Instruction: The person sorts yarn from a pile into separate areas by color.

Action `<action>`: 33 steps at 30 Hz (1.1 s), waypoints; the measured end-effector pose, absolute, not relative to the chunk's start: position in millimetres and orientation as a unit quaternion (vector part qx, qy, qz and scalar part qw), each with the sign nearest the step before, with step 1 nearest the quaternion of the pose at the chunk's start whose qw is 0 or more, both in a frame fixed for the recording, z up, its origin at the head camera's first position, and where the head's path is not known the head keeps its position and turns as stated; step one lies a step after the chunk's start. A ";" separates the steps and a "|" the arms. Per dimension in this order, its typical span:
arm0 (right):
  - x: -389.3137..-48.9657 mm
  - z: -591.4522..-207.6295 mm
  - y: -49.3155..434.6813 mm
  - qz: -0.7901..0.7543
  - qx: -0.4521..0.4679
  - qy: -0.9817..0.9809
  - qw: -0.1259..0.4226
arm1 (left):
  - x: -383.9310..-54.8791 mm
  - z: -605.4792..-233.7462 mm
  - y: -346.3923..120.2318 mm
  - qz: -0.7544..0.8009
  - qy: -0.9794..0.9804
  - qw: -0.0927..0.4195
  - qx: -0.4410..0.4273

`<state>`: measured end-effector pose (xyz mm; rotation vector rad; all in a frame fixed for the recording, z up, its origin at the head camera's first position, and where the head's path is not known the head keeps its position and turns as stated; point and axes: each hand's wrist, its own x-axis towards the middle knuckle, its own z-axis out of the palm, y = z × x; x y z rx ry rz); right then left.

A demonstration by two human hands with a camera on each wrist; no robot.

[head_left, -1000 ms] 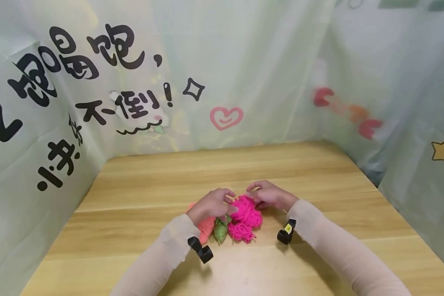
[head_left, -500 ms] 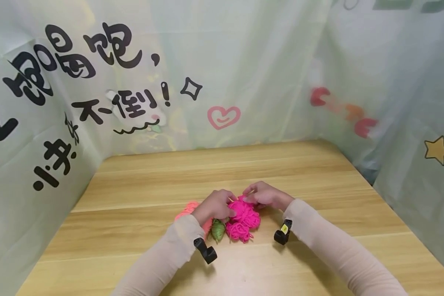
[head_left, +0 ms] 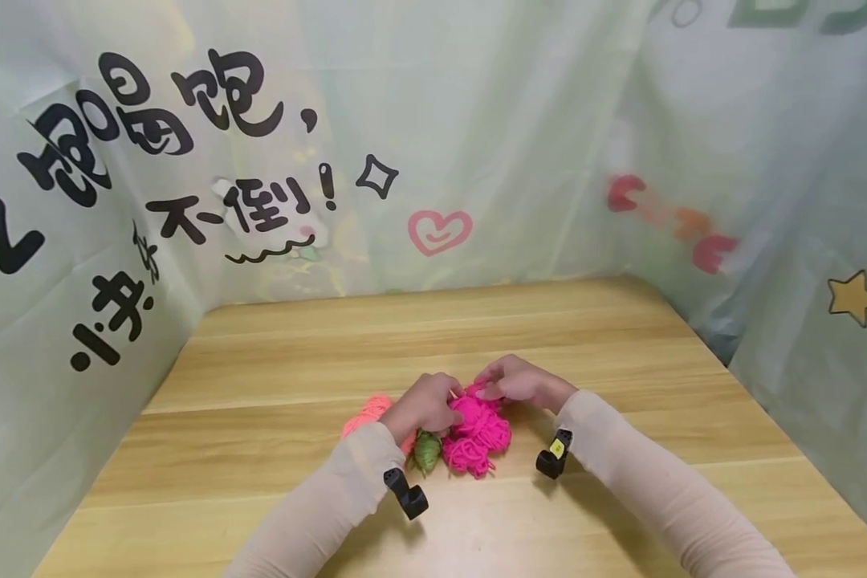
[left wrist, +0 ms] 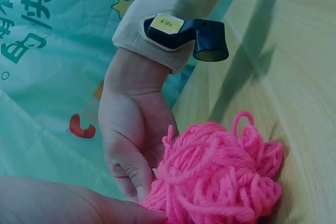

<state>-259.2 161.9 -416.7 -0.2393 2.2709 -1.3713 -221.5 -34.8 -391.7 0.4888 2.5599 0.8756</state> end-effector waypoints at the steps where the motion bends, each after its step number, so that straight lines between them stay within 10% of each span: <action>1: -258.8 -416.6 161.2 -0.498 -0.090 0.829 0.238 | -221.1 -391.8 -35.0 0.313 0.913 0.194 0.174; 33: -260.0 -406.2 167.0 -0.534 -0.061 0.807 0.245 | -217.8 -391.5 -34.4 0.272 0.926 0.174 0.195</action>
